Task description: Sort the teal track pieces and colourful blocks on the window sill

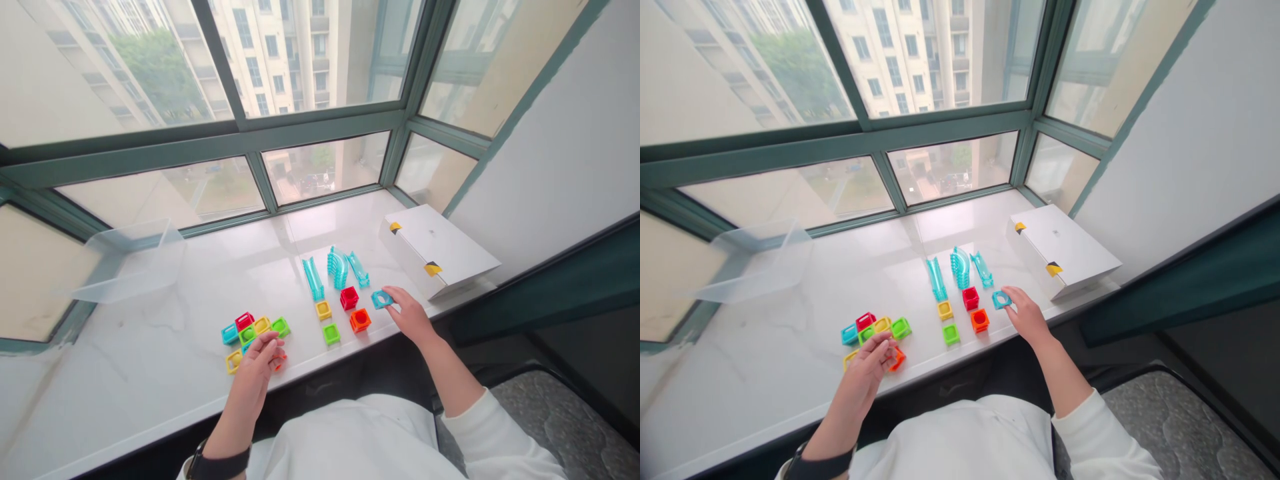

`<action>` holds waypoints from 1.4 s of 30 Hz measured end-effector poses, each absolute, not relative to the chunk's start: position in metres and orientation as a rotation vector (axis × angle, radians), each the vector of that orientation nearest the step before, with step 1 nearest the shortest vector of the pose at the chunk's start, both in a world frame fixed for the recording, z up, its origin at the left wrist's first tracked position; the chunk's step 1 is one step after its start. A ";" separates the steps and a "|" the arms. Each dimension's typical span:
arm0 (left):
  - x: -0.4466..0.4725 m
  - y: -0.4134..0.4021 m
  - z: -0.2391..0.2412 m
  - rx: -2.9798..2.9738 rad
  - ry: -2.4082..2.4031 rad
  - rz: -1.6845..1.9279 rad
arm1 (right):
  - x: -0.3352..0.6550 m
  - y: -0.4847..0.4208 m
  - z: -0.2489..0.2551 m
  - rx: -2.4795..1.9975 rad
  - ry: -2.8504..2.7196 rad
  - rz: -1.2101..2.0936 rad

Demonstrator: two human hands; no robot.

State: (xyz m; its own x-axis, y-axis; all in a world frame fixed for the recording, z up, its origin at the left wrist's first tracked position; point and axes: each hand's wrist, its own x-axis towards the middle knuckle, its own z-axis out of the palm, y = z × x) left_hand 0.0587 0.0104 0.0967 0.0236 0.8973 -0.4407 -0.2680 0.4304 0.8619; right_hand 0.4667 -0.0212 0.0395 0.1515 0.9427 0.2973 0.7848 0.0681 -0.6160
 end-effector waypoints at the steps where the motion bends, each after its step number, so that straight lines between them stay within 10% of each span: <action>1: 0.058 0.010 0.097 0.660 1.221 1.017 | 0.468 -0.020 0.031 -1.763 -1.668 0.305; 27: 0.036 0.020 0.083 0.580 1.166 1.063 | 0.480 -0.005 -0.030 -1.861 -1.726 0.417; 42: 0.011 0.018 0.071 0.662 1.249 1.286 | 0.421 -0.007 0.097 -1.525 -1.610 -0.131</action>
